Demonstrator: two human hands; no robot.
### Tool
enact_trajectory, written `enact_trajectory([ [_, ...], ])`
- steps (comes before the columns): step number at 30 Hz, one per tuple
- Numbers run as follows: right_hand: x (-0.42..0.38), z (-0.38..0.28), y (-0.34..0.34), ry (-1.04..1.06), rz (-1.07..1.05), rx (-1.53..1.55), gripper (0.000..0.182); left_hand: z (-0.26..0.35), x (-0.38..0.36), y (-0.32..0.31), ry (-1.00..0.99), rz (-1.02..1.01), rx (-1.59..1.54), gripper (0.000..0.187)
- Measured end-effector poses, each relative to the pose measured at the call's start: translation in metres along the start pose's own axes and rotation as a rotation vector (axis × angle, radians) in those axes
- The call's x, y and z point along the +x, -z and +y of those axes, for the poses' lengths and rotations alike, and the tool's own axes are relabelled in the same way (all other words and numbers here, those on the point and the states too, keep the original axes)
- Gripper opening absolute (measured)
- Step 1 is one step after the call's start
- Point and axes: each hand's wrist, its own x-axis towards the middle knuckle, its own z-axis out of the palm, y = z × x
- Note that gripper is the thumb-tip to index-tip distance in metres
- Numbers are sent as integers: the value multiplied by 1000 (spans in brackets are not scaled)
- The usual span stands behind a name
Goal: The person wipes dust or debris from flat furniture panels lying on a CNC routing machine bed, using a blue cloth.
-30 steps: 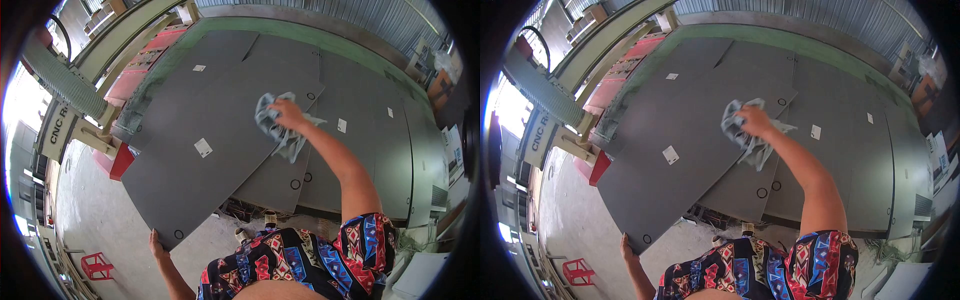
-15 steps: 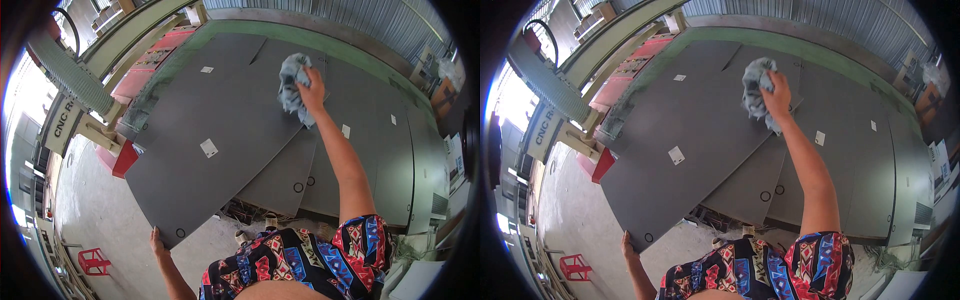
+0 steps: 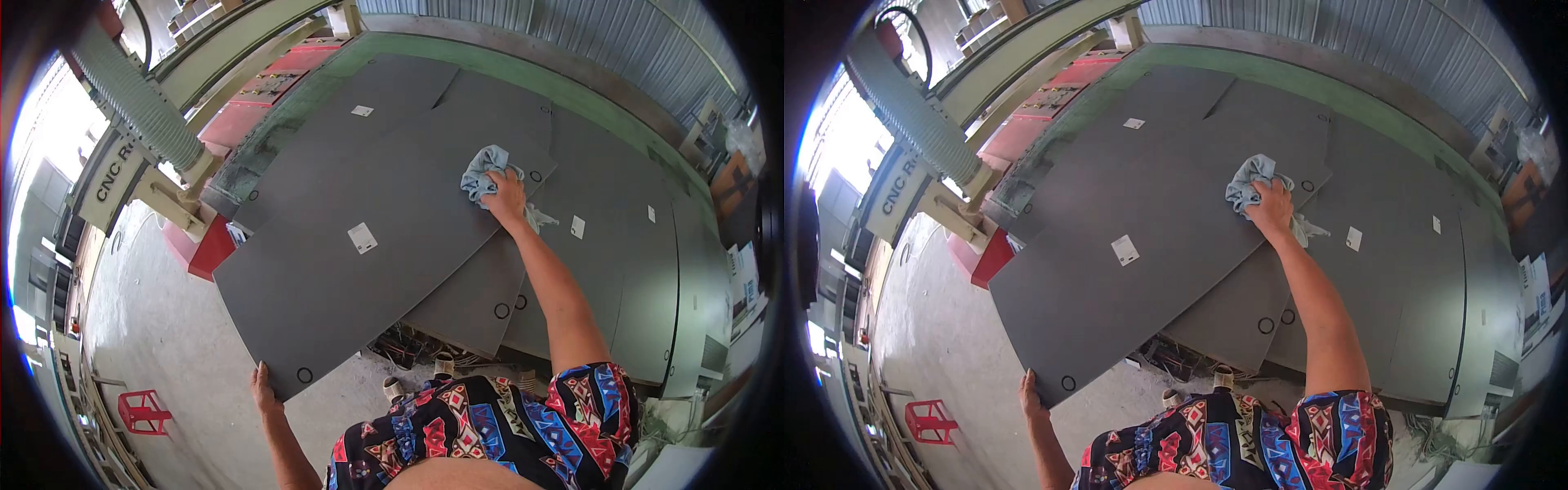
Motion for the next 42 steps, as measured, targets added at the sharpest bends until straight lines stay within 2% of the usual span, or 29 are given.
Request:
enact_trajectory([
  [3,6,-38,0,71,11,266,48,1,0,0,-15,8,-5,25],
  [5,-8,-94,7,184,5,421,49,1,-1,-1,-11,25,-19,25],
  [7,-33,-160,6,366,-75,565,48,-1,0,0,-22,12,-36,25],
  [8,-54,-196,2,450,-48,577,47,0,1,1,-23,12,-35,25],
  [11,-113,-274,-35,834,-124,646,55,-1,-1,0,-20,-4,-32,25],
  [15,-190,-343,-54,1103,-587,488,52,-2,2,3,2,17,-5,24],
  [18,-212,-360,-45,1208,-530,295,59,-3,1,3,-1,-38,-54,24],
  [21,-205,-373,-75,1199,-597,319,58,0,-2,-1,-6,-2,-38,24],
  [26,-121,-363,-108,1036,-464,258,56,3,-5,-2,-3,38,-5,25],
  [33,49,-260,-112,593,-409,75,65,2,-5,2,-5,80,40,29],
  [34,70,-244,-111,527,-399,50,67,3,-5,6,5,19,42,33],
  [35,89,-229,-107,460,-390,27,69,2,-4,7,2,63,48,34],
  [37,122,-197,-91,321,-405,-33,72,-1,-2,8,0,156,63,37],
  [42,176,-113,-80,80,-308,-38,76,3,-6,11,22,67,34,36],
])
